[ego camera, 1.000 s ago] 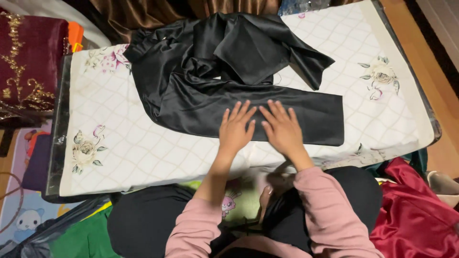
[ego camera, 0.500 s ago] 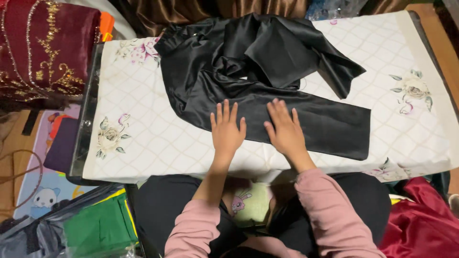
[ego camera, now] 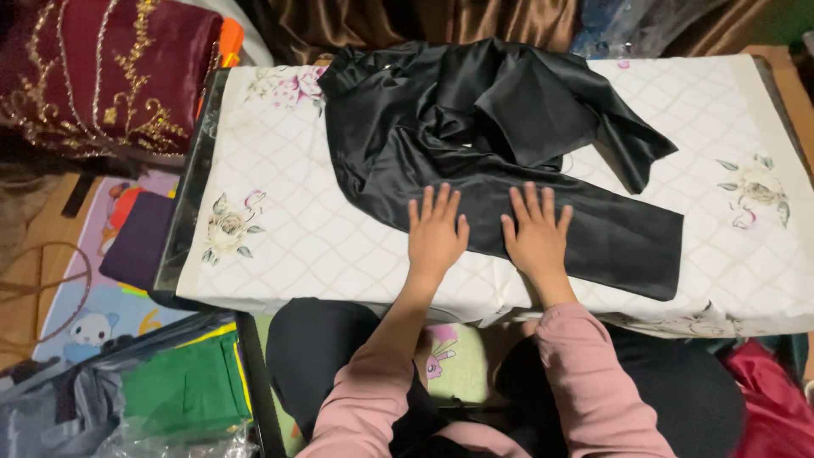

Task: Folding a black satin garment on a flat surface

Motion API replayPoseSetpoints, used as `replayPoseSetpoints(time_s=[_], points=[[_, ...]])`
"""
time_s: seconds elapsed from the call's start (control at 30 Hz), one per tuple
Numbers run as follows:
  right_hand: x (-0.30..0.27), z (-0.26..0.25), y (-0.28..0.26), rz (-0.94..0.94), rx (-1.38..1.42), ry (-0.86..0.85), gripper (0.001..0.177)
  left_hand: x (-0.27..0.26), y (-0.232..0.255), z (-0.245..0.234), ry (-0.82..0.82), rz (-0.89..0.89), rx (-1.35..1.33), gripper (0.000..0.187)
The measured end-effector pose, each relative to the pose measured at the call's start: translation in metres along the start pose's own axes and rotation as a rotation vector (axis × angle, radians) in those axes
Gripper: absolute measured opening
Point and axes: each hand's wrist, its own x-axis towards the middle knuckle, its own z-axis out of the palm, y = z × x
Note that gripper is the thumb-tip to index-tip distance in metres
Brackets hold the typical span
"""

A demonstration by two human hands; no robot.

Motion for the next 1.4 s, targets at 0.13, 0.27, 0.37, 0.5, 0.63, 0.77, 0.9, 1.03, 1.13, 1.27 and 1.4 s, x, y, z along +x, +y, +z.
replayPoseSetpoints(time_s=[0.13,0.27,0.37,0.5,0.63,0.77,0.9,1.03,1.13,1.27,1.4], points=[[0.011,0.006,-0.032,0.085,-0.04,0.179,0.067,-0.002,0.0,-0.003,-0.005,0.057,-0.065,0.047],[0.015,0.01,-0.05,-0.195,0.191,0.023,0.059,-0.004,-0.005,0.001,0.03,0.081,-0.054,0.045],[0.016,0.011,-0.049,-0.208,0.154,-0.05,0.056,-0.004,-0.007,0.002,0.055,0.075,-0.052,0.046],[0.017,0.016,-0.054,-0.179,0.1,-0.059,0.055,-0.005,-0.005,-0.005,-0.007,0.053,-0.066,0.047],[0.023,0.004,-0.076,-0.288,0.184,-0.018,0.059,0.0,-0.007,-0.008,-0.038,0.035,-0.064,0.049],[0.036,0.021,-0.056,-0.311,0.089,-0.116,0.06,-0.006,-0.005,-0.021,-0.069,0.019,-0.128,0.047],[0.067,0.011,-0.035,-0.402,-0.16,-0.426,0.07,-0.001,-0.004,-0.017,-0.079,0.011,-0.084,0.048],[0.072,0.014,-0.017,-0.438,-0.234,-0.517,0.076,-0.003,-0.001,-0.015,-0.067,0.013,-0.06,0.05],[0.07,0.012,-0.011,-0.455,-0.228,-0.517,0.076,0.002,-0.001,-0.017,-0.064,0.013,-0.057,0.048],[0.054,-0.008,-0.007,-0.465,-0.036,-0.388,0.07,-0.002,0.003,-0.02,-0.078,-0.002,-0.059,0.048],[0.057,-0.016,0.017,-0.442,0.017,-0.353,0.064,0.001,0.006,-0.022,-0.08,-0.007,-0.06,0.047]])
